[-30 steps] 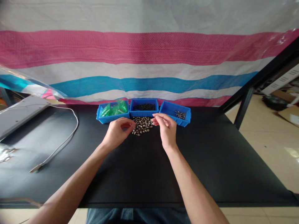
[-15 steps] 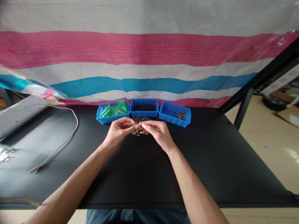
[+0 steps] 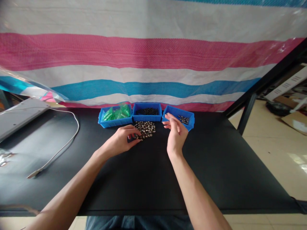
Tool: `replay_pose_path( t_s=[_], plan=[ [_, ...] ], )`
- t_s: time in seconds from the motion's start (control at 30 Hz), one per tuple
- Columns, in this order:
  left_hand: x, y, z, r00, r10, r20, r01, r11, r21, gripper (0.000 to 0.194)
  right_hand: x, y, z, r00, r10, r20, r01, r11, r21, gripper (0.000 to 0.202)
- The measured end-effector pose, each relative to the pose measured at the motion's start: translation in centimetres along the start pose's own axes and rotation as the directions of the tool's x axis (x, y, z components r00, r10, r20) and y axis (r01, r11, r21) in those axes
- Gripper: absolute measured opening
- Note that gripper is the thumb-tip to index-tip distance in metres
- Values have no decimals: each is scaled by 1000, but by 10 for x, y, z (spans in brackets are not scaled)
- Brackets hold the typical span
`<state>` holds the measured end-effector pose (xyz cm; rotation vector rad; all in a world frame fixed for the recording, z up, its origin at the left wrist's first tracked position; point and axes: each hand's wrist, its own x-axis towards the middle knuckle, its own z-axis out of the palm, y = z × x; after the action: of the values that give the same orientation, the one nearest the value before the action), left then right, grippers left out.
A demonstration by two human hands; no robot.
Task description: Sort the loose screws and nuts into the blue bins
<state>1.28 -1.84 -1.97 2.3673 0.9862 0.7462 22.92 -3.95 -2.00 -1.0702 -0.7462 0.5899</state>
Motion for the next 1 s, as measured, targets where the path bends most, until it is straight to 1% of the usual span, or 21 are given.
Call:
replay_pose_path(
  t_s=[0.03,0.07,0.17,0.27,0.33,0.57,0.73,0.83,0.9,0.93,1.0],
  plan=[
    [0,-2,2,1000,-1,7,1,1000,9,17,2,0,-1,999,-16,-37,15,1000,-16,22],
    [0,-4,3,1000,-11,9,11,1000,14,17,3,0,-2,998,-21,-51,19,999,-29,26],
    [1,-7,6,999,-54,5,54,999,10,18,3,0,-3,1000,-5,-8,5,999,-50,32],
    [1,-6,6,998,-55,-4,55,998,15,20,2,0,-1,998,27,56,-23,998,-66,28],
    [2,-5,5,999,-43,-15,43,998,38,21,1,0,0,996,46,78,-41,997,-69,26],
    [2,-2,9,998,-44,-44,49,992,116,28,1,-1,1,993,74,91,-71,997,-41,20],
    [1,-2,8,998,-7,-59,15,991,134,27,1,-2,1,992,71,108,-66,997,-42,18],
    [2,3,6,991,-7,-134,14,998,54,22,1,-1,1,992,67,109,-63,997,-37,17],
    [4,7,5,978,-43,-205,31,998,-62,20,2,-2,-1,988,75,133,-71,997,-34,16],
    [5,9,5,969,-76,-233,43,989,-143,20,2,-2,-2,983,84,166,-79,996,-37,17],
    [6,12,6,952,-158,-261,66,943,-327,23,2,-6,-3,952,112,286,-97,993,-67,18]
  ],
)
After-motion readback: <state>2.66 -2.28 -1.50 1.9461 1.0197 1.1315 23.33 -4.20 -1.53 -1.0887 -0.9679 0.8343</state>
